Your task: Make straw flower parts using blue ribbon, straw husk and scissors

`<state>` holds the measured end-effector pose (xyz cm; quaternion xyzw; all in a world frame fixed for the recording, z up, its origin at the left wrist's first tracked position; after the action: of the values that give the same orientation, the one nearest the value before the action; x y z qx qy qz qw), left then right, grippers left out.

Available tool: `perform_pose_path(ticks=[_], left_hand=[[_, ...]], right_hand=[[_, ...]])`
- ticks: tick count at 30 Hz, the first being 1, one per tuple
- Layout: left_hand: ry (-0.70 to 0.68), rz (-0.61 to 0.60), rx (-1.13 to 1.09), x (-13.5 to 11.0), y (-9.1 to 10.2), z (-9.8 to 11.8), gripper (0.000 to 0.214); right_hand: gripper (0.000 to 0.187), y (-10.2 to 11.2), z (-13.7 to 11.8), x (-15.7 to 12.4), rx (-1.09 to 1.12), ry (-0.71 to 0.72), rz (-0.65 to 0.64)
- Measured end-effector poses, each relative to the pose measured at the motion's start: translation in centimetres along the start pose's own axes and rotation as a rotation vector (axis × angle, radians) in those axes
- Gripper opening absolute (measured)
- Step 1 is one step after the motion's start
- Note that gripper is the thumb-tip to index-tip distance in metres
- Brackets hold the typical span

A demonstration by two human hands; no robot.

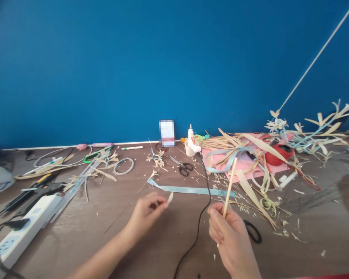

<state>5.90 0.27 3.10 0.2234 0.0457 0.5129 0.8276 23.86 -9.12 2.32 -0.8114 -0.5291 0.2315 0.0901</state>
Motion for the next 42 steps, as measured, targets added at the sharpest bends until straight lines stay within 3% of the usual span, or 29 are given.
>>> perform_pose_path(ticks=[6,10,14,18,21,29,34,42], left_hand=[[0.017,0.113,0.365,6.9,1.3,-1.0,0.014],[0.184,0.13,0.298,9.1,0.7,-3.9,0.017],[0.233,0.073,0.203,10.1,-0.6,-5.8,0.02],[0.25,0.027,0.213,10.4,-1.2,-6.4,0.01],[0.22,0.021,0.304,10.3,-1.1,-5.8,0.007],[-0.001,-0.022,0.582,8.7,-1.9,-2.6,0.018],[-0.232,-0.092,0.939,7.9,-3.1,-1.0,0.02],[-0.292,-0.097,1.034,8.0,-3.4,-1.2,0.018]], right_hand=[[0.024,2.9,1.5,-0.6,-0.085,-0.028,0.078],[0.024,4.3,1.3,-0.7,-0.117,-0.018,0.115],[0.025,5.3,1.3,-0.7,-0.132,-0.009,0.141],[0.025,5.4,1.5,-0.7,-0.14,-0.016,0.15],[0.025,5.1,1.3,-0.7,-0.142,-0.012,0.141],[0.021,5.1,1.0,-0.6,-0.121,-0.003,0.133],[0.022,5.3,1.0,-0.6,-0.117,0.012,0.143],[0.022,5.4,0.5,-0.3,-0.127,0.026,0.138]])
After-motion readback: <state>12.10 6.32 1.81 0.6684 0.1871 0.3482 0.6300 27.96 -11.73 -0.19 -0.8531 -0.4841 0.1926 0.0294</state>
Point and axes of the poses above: each hand's wrist, its own x-axis towards the middle knuckle, its own y-axis out of the back of the hand, z = x × y, the point moved 8 cm from there along x, towards the middle knuckle, and after that the axes turned 6 degrees about -x, right-handed, at the moved point
